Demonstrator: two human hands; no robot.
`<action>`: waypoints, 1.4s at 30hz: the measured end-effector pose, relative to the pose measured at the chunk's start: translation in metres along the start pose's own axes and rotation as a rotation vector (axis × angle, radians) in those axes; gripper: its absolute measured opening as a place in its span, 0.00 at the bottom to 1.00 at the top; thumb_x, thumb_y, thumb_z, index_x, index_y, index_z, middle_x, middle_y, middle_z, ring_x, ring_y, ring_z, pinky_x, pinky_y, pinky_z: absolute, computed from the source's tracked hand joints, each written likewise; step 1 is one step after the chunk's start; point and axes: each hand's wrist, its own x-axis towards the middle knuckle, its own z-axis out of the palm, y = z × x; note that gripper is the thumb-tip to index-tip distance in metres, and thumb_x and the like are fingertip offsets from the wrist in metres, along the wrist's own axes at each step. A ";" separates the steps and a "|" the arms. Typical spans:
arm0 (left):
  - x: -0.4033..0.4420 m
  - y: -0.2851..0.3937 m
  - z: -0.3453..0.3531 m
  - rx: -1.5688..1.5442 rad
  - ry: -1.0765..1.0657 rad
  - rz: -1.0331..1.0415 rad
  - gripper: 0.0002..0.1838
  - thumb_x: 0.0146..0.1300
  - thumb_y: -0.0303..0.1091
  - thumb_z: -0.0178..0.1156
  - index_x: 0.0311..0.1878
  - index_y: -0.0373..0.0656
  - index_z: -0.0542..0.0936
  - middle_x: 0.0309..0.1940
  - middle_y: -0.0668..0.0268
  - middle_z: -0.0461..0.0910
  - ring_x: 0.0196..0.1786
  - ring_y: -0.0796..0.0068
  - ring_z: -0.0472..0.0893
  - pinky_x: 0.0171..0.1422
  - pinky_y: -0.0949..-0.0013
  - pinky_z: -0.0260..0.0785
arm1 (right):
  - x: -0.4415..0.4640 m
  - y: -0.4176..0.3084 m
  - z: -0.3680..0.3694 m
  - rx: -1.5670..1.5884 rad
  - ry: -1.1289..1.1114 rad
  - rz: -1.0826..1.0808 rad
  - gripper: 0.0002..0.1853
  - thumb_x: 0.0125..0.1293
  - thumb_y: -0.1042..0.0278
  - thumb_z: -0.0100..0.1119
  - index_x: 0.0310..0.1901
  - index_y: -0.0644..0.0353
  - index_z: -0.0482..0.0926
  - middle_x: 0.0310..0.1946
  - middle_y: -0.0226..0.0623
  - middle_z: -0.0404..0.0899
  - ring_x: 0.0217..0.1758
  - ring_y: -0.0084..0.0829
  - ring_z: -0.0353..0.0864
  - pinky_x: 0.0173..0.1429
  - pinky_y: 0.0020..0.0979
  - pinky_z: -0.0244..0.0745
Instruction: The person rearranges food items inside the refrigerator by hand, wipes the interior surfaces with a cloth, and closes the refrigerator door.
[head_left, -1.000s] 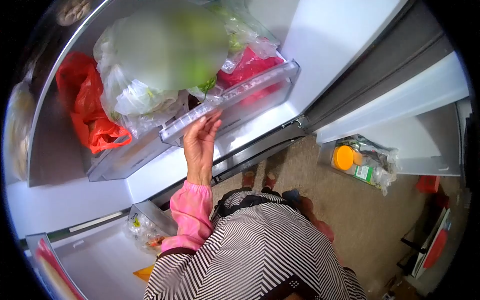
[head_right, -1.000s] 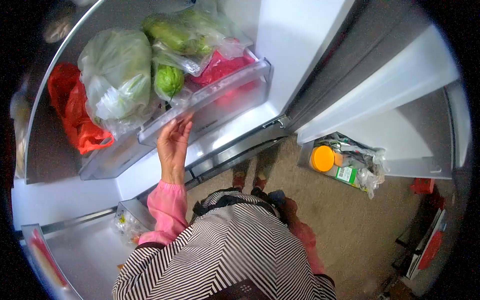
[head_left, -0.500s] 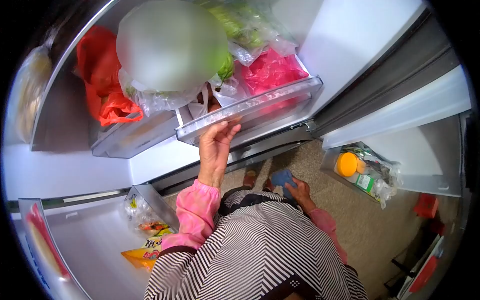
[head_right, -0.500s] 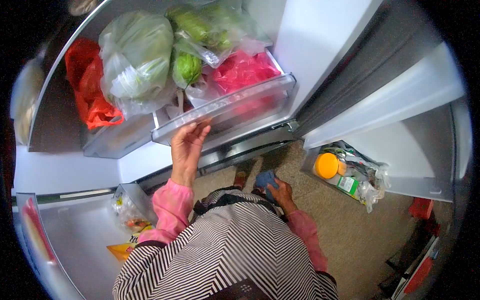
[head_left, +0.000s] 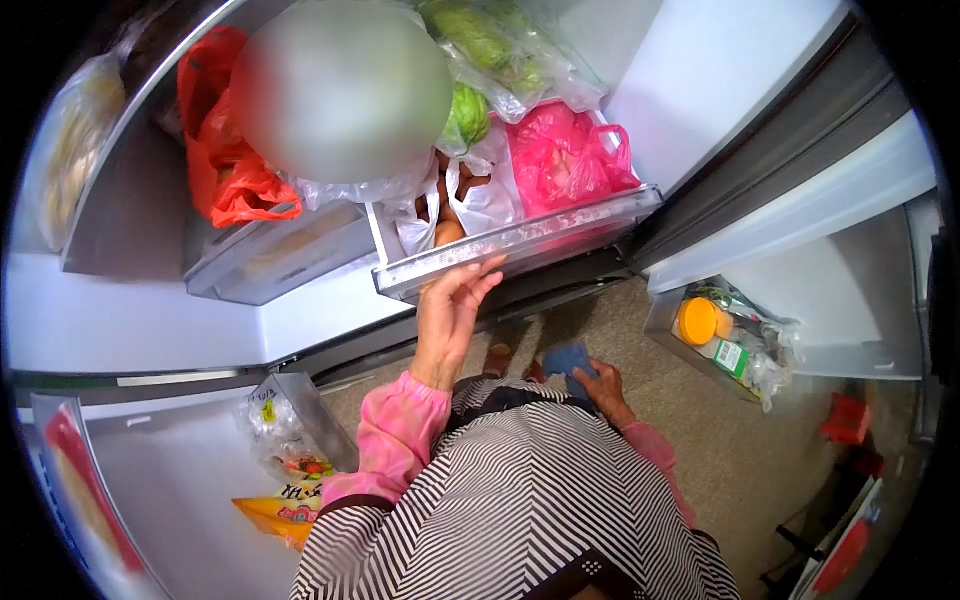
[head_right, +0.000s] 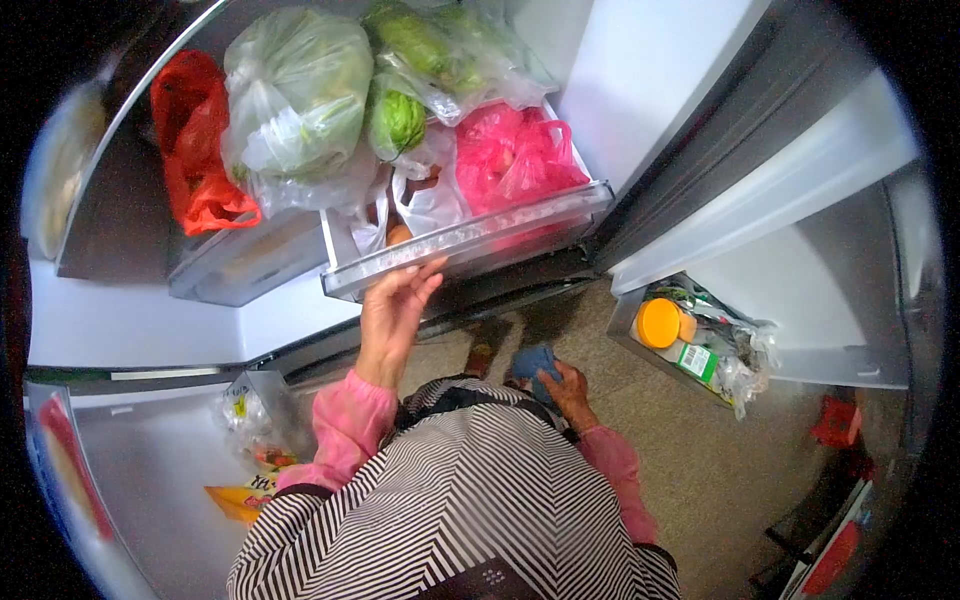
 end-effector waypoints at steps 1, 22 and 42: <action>-0.002 0.000 0.001 0.003 0.005 -0.010 0.13 0.58 0.20 0.55 0.48 0.29 0.74 0.50 0.50 0.77 0.57 0.51 0.76 0.55 0.62 0.75 | 0.001 -0.004 0.000 0.041 0.011 -0.002 0.22 0.59 0.53 0.64 0.44 0.65 0.80 0.35 0.45 0.83 0.37 0.37 0.81 0.46 0.35 0.73; -0.047 0.050 0.054 0.867 -0.604 -0.245 0.13 0.65 0.31 0.59 0.49 0.33 0.78 0.39 0.60 0.83 0.44 0.73 0.82 0.50 0.70 0.75 | 0.030 -0.022 0.018 0.133 0.006 0.091 0.26 0.57 0.54 0.66 0.50 0.66 0.79 0.42 0.47 0.83 0.43 0.36 0.81 0.50 0.33 0.74; 0.156 -0.016 0.122 2.112 -0.829 0.916 0.12 0.52 0.24 0.56 0.42 0.39 0.78 0.42 0.52 0.77 0.40 0.48 0.80 0.41 0.52 0.74 | -0.021 0.001 0.010 0.215 0.064 0.241 0.21 0.59 0.55 0.63 0.46 0.64 0.81 0.36 0.43 0.83 0.38 0.32 0.82 0.46 0.34 0.74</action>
